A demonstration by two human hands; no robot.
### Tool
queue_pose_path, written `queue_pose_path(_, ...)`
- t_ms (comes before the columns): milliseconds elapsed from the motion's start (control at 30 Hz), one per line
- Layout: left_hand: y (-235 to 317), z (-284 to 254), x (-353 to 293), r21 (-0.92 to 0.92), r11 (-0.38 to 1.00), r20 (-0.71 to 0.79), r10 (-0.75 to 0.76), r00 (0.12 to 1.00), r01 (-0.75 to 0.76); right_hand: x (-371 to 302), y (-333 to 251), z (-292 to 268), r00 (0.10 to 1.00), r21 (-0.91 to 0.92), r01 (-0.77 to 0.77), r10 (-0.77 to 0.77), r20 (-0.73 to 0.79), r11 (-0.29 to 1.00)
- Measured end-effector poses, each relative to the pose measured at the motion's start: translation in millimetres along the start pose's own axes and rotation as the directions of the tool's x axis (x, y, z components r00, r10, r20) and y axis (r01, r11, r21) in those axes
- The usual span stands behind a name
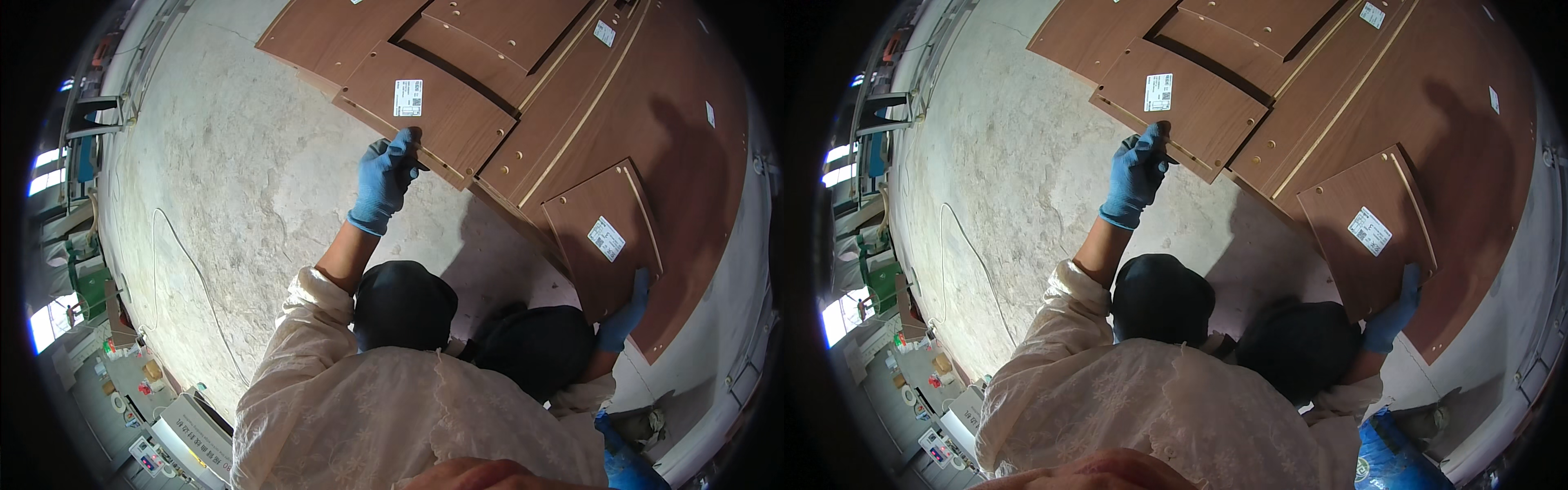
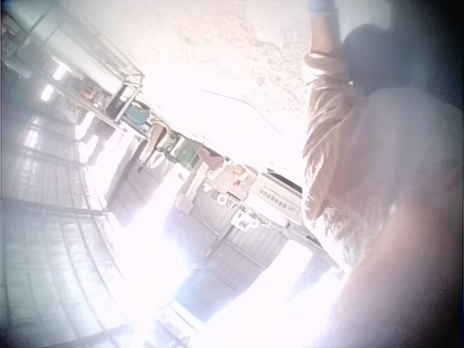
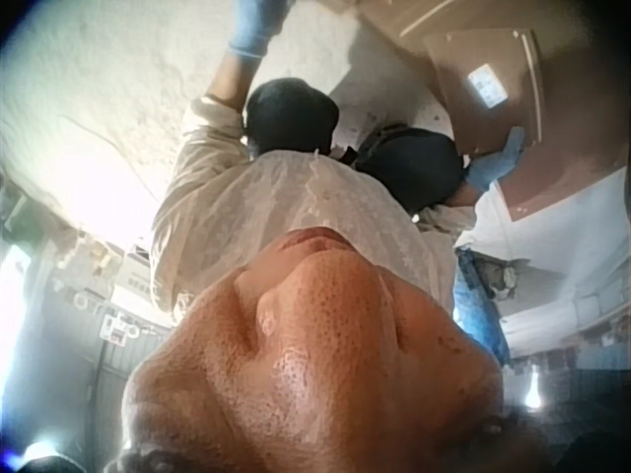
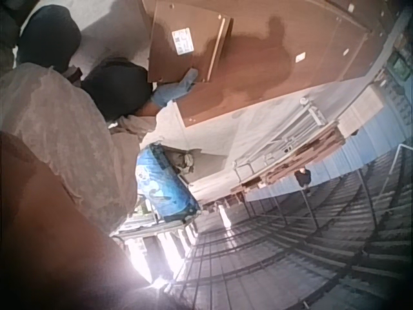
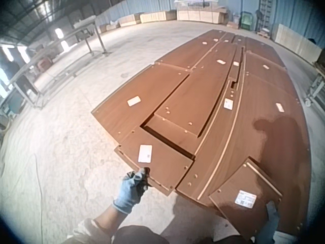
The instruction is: The person picks up long and wide brown wooden panels from a table, flips them, and stacks them on the floor. The person handles the panels one at a time, aligning edges and placing them in a growing pile.
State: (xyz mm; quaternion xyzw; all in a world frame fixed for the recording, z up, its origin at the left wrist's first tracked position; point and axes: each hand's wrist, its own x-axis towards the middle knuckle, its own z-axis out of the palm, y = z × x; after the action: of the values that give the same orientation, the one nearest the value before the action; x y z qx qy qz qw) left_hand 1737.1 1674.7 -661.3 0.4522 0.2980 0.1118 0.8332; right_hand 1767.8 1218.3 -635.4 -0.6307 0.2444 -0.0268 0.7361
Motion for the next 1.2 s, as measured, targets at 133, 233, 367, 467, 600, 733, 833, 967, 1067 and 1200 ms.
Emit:
queue_pose_path(133,-0.7,-3.5,2.0,0.026,0.999,0.013,-0.032,0.999,0.032,-1.2,-1.5,1.6,1.000,-0.007,0.012,-0.012,0.007,1.000)
queue_pose_path(233,-1.7,-3.4,3.0,-0.003,1.000,0.009,-0.030,1.000,0.030,-2.4,-3.1,2.1,1.000,-0.018,-0.002,0.002,-0.003,1.000)
queue_pose_path(367,-0.8,-0.7,3.1,0.014,0.999,-0.037,-0.038,0.999,0.039,-3.0,-2.8,0.8,1.000,-0.021,-0.006,0.005,-0.005,1.000)
queue_pose_path(467,2.2,1.8,5.1,0.033,0.999,0.006,-0.038,0.999,0.037,-2.6,-1.4,-0.6,1.000,-0.037,0.009,-0.009,-0.005,0.999)
queue_pose_path(600,4.6,5.2,10.8,0.000,1.000,0.067,-0.010,0.998,0.010,-2.5,-1.0,-1.1,1.000,-0.052,-0.002,0.002,0.009,0.999)
queue_pose_path(733,3.8,5.9,14.6,0.019,0.999,0.032,-0.031,0.999,0.031,-3.2,-1.5,-1.0,1.000,-0.041,-0.013,0.012,-0.005,0.999)
queue_pose_path(833,2.5,5.7,14.6,-0.023,1.000,0.041,-0.020,0.999,0.021,-2.4,-0.8,-1.7,1.000,-0.047,-0.005,0.004,-0.013,0.999)
queue_pose_path(967,2.6,4.5,13.0,-0.037,0.999,0.035,-0.034,0.999,0.036,1.4,1.4,-2.5,1.000,-0.048,0.000,0.000,-0.007,0.999)
queue_pose_path(1067,3.5,3.2,12.7,-0.049,0.997,0.037,-0.050,0.998,0.051,2.7,2.3,-3.4,1.000,-0.032,0.015,-0.015,-0.014,0.999)
queue_pose_path(1200,4.4,5.0,13.6,-0.033,0.999,0.014,-0.038,0.999,0.039,0.0,3.4,-7.1,0.999,0.041,-0.003,0.001,0.052,0.999)
